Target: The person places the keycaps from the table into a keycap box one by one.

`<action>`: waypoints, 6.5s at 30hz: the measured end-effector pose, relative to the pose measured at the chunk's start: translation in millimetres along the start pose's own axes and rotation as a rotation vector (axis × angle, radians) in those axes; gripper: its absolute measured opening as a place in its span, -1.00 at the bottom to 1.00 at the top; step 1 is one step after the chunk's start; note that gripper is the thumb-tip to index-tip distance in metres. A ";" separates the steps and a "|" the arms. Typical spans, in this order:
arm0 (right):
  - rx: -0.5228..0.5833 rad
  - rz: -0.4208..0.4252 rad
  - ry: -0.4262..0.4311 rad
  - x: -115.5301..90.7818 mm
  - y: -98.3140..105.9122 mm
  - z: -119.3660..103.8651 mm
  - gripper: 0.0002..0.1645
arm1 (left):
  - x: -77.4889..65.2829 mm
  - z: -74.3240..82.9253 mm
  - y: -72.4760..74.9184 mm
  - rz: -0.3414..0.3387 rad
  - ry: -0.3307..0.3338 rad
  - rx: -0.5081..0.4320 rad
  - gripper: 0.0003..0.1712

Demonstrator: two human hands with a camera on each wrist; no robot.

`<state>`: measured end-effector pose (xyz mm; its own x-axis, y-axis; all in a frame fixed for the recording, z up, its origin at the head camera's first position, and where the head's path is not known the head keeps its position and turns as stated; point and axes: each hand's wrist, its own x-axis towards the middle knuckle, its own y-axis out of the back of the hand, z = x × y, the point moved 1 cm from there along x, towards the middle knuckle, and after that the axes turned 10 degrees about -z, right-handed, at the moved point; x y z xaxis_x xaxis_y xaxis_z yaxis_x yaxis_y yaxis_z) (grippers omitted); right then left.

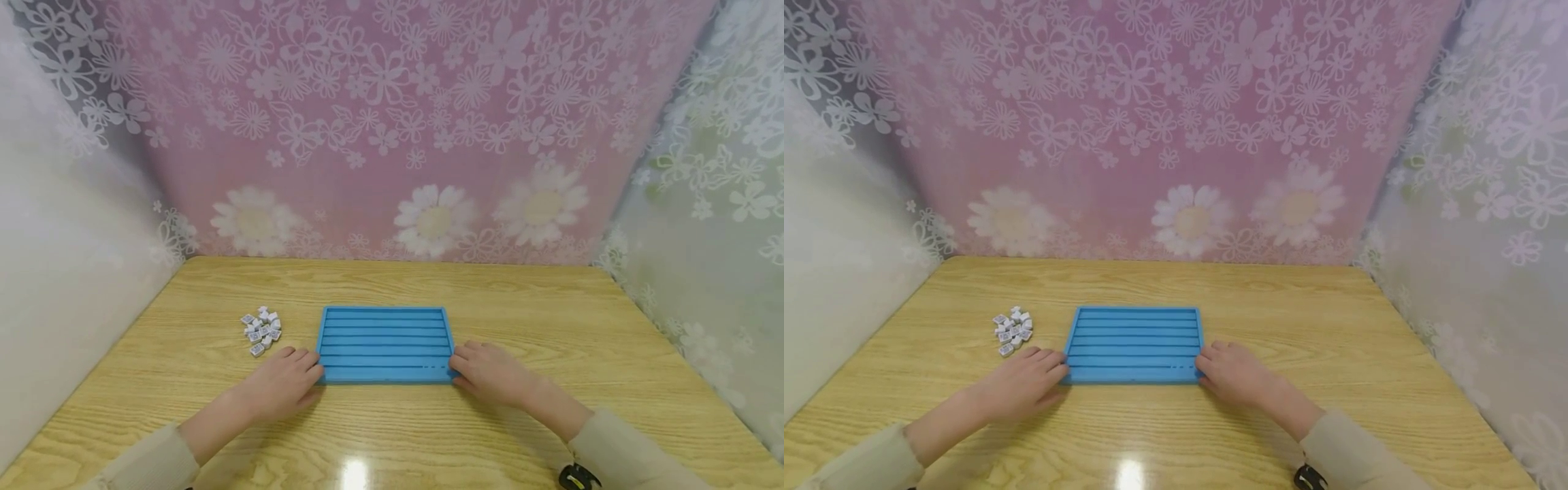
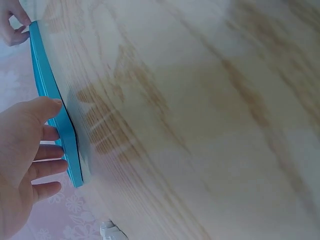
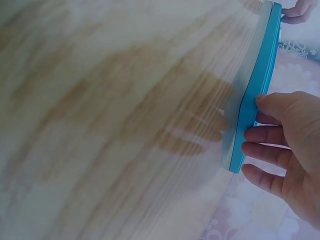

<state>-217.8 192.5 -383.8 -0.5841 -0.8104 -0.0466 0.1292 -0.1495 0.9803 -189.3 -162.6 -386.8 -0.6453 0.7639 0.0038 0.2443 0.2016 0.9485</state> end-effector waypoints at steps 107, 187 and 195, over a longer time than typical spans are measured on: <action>1.734 -0.076 -0.706 2.3 -9.1 16.9 -0.54 | -22.0 -84.3 -37.6 -0.010 0.416 -0.388 -0.76; 1.741 -0.045 -0.709 2.4 -7.8 17.5 -0.53 | 72.6 -76.8 -26.6 0.073 0.498 -0.925 -0.71; 1.727 -0.038 -0.722 2.7 -7.9 16.7 -0.55 | 78.4 -79.6 -28.3 0.002 0.497 -0.898 -0.75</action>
<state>-233.8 200.9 -388.5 -0.8089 -0.3866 -0.4430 -0.4690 0.8787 0.0896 -304.4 -157.3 -388.1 -0.9223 0.3822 -0.0574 -0.2545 -0.4888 0.8344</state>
